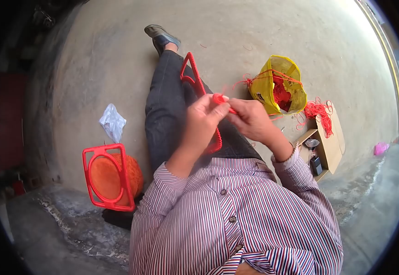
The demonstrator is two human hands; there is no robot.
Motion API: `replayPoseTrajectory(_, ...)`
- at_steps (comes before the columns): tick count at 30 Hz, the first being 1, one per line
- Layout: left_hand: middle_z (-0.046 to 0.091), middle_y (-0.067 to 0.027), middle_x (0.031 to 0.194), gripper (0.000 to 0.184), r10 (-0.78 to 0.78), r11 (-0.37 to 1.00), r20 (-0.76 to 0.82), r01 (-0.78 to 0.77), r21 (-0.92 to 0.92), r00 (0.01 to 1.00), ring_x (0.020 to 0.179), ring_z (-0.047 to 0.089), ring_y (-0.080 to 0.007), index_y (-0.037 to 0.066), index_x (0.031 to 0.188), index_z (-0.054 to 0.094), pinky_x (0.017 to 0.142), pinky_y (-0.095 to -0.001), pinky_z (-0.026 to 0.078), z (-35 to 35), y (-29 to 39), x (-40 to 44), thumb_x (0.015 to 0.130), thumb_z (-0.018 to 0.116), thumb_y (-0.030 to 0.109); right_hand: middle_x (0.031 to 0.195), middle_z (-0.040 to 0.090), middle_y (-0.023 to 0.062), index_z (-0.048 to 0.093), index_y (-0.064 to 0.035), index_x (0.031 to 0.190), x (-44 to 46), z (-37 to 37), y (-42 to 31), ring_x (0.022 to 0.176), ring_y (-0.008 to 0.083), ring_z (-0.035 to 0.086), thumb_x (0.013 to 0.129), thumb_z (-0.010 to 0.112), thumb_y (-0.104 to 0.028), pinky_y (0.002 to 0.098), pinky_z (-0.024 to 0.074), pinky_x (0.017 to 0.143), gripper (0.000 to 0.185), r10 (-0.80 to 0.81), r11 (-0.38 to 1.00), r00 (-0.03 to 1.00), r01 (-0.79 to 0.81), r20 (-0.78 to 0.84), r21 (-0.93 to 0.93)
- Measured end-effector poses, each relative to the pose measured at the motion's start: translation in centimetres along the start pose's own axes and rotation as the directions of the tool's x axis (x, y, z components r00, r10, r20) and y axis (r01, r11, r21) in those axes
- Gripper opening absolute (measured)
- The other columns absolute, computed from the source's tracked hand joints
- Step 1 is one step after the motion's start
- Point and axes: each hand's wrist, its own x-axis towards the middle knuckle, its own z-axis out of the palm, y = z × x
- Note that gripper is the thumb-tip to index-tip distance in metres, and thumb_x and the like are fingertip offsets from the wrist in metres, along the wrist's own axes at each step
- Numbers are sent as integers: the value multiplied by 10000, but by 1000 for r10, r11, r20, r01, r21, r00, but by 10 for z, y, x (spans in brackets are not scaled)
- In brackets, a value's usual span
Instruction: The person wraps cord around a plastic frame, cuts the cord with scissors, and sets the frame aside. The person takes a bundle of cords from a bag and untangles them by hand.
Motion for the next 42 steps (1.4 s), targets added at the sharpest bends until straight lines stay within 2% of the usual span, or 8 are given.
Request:
replayPoseTrajectory(3,552,15,738,77,37,971,-176,-77,-225,984,564,460,-48,19,1001,623,502,-212,364,-14,3,11,927,619,38,834,633,99,637,-39,973,22,13,2,758,258,619,833,698,-141,361,494,653,183,-2,998,969,16,-246,57)
replayPoseTrajectory(5,580,-28,745,89,286,950,-305,-227,215,908,586,517,-107,22,968,636,531,-248,414,-40,-1,9,890,614,-12,867,630,92,643,-51,965,27,14,15,815,255,620,814,718,-143,357,503,689,192,48,987,955,0,-292,162)
replayPoseTrajectory(8,608,-75,783,145,610,356,79,-362,862,788,656,590,-189,26,939,647,596,-295,473,-61,-8,-7,825,617,-59,896,616,95,645,-74,926,11,26,27,872,258,614,779,740,-121,356,507,753,182,107,955,992,-85,-62,282)
replayPoseTrajectory(20,649,-53,886,163,-104,987,-134,119,109,986,735,598,-82,19,1005,553,656,-193,477,-49,-58,4,860,567,-53,939,598,1,586,-29,859,-16,28,52,843,77,559,867,691,-18,238,466,782,106,204,809,972,-101,-116,579)
replayPoseTrajectory(33,572,-92,979,222,398,586,-95,-174,791,912,867,611,-195,32,940,572,730,-299,491,-39,-47,-4,741,657,-21,903,662,84,657,-24,918,-7,75,43,865,186,630,807,721,-55,319,508,781,132,202,886,979,-170,-29,432)
replayPoseTrajectory(35,563,-102,1074,313,213,851,-234,-62,521,949,937,566,-194,22,1030,555,825,-312,460,-40,-50,1,726,627,15,920,670,70,651,-23,929,-5,39,41,889,165,624,816,712,-52,305,505,780,131,97,969,989,-67,-115,238)
replayPoseTrajectory(38,561,-104,1132,424,-254,959,-211,218,-179,944,879,544,-173,4,1134,517,843,-292,425,-31,-44,6,716,555,65,967,671,24,615,-36,935,-5,-25,34,918,140,609,893,636,-110,301,494,796,88,328,656,933,-110,-151,747)
replayPoseTrajectory(42,542,-47,1018,408,-300,927,17,296,-233,954,805,499,-118,21,1132,515,743,-235,394,-34,-64,10,726,488,53,729,431,-51,580,-66,1070,-32,-127,34,619,68,374,978,499,-114,221,340,589,132,379,160,879,247,-290,956)
